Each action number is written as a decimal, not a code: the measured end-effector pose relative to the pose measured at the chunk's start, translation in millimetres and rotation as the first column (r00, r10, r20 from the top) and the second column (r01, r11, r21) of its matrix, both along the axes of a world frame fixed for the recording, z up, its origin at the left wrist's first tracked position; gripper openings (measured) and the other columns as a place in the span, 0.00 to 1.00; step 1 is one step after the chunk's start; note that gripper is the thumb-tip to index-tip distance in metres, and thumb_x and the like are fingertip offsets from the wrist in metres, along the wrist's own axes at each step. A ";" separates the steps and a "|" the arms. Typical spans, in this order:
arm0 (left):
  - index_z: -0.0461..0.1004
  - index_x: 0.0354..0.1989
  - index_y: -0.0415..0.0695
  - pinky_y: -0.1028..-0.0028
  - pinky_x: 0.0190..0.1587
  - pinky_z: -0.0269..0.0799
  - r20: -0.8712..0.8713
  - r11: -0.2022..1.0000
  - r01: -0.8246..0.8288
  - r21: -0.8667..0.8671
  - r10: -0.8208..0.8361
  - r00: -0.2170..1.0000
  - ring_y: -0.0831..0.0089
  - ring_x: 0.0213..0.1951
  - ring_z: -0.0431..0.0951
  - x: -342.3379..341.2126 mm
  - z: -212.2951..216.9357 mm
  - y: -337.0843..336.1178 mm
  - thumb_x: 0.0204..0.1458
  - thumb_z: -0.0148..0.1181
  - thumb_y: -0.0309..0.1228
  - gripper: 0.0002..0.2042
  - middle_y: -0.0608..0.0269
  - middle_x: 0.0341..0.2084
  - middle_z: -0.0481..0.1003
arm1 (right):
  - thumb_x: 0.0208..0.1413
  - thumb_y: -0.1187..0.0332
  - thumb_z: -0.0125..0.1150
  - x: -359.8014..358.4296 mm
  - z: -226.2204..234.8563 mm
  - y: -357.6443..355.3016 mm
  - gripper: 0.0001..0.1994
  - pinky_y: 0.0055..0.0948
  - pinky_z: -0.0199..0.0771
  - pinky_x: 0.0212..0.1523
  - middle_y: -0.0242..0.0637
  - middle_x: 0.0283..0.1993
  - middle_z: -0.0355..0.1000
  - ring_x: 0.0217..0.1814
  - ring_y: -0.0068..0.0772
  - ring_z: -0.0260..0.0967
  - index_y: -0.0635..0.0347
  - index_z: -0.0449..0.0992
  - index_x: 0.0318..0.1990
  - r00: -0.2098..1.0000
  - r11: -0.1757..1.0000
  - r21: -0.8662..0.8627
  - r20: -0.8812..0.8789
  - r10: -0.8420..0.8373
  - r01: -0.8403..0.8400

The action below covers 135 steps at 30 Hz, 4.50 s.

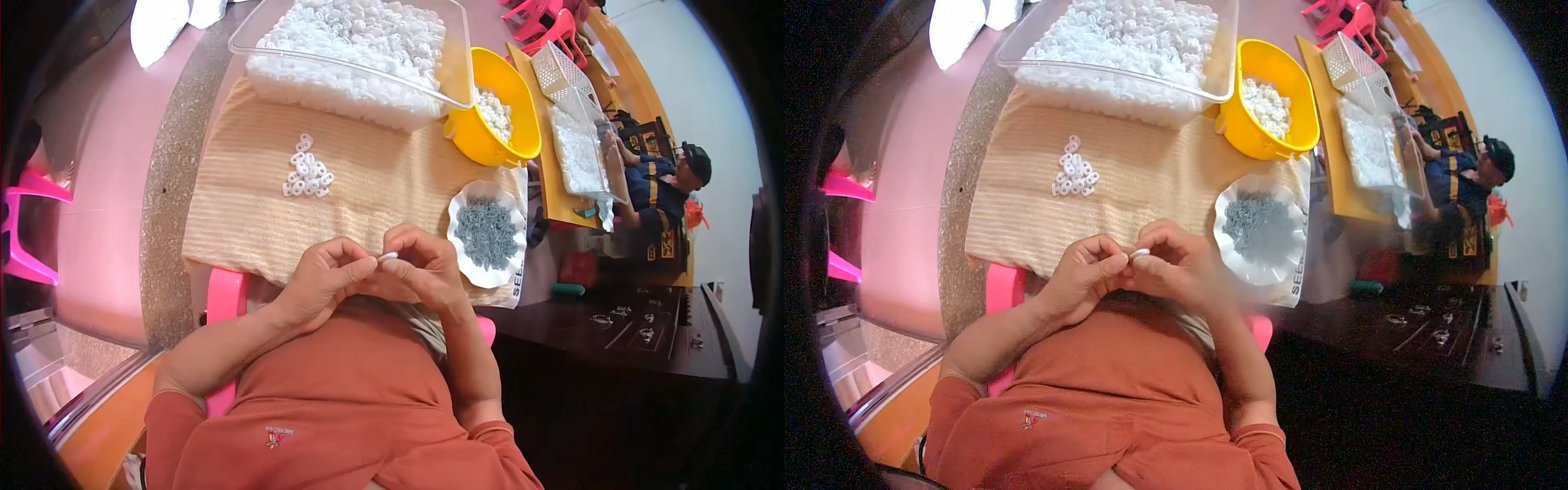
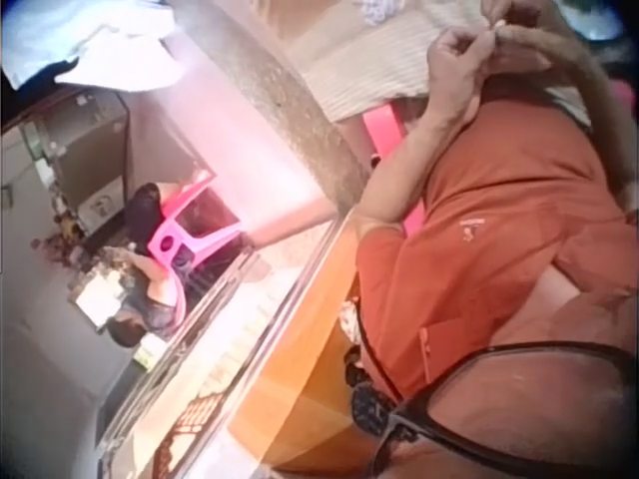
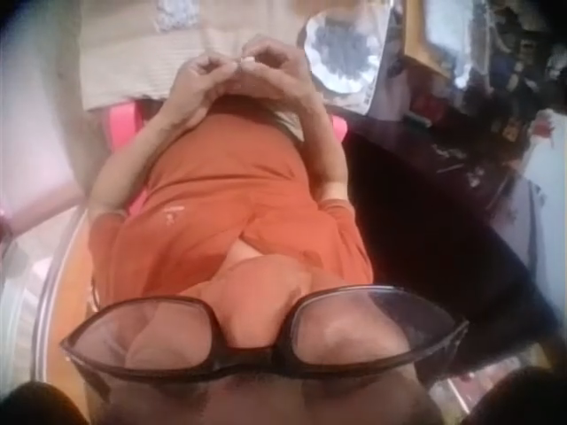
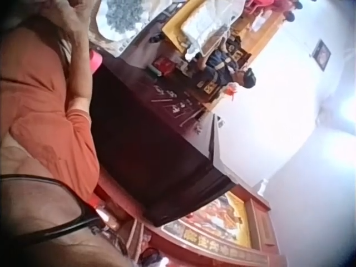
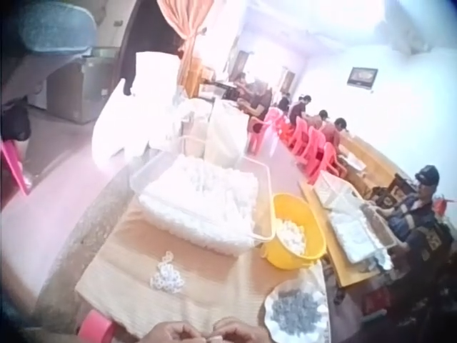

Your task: The recorder is assembling small white plastic components by inserting tiny grey beads into them at a workbench.

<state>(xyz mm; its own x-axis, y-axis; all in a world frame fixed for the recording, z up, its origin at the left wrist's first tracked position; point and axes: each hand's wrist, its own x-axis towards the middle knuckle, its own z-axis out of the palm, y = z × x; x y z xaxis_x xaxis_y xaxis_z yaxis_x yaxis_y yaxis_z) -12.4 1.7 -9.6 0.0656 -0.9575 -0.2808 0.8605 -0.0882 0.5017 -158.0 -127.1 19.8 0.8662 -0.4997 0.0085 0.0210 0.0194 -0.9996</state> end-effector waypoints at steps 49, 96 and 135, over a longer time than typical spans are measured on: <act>0.72 0.34 0.39 0.75 0.38 0.77 0.054 0.997 0.078 -0.028 -0.076 0.996 0.74 0.33 0.76 2.2 5.1 1.8 0.52 0.60 0.23 0.04 0.53 0.40 0.73 | 0.54 0.81 0.59 -17.2 67.5 -44.8 0.09 0.18 0.72 0.30 0.40 0.36 0.71 0.29 0.22 0.69 0.69 0.73 0.43 0.800 0.195 -0.827 0.406 -0.442 0.527; 0.74 0.35 0.40 0.81 0.35 0.73 0.075 0.993 0.100 -0.071 -0.094 0.993 0.82 0.31 0.74 3.4 9.1 4.1 0.54 0.61 0.28 0.05 0.61 0.36 0.76 | 0.51 0.69 0.59 108.2 -3.0 -28.4 0.09 0.40 0.73 0.36 0.38 0.42 0.72 0.38 0.45 0.73 0.55 0.77 0.40 0.942 0.422 -0.883 -0.294 -0.160 -0.204; 0.69 0.49 0.38 0.81 0.35 0.75 0.227 0.968 -0.249 0.017 0.238 0.944 0.83 0.33 0.74 1.7 14.1 3.4 0.55 0.58 0.26 0.14 0.65 0.36 0.74 | 0.51 0.78 0.58 65.0 22.6 -8.8 0.02 0.32 0.68 0.26 0.43 0.32 0.70 0.27 0.41 0.70 0.65 0.72 0.32 0.988 0.601 -0.798 -0.061 -0.143 0.038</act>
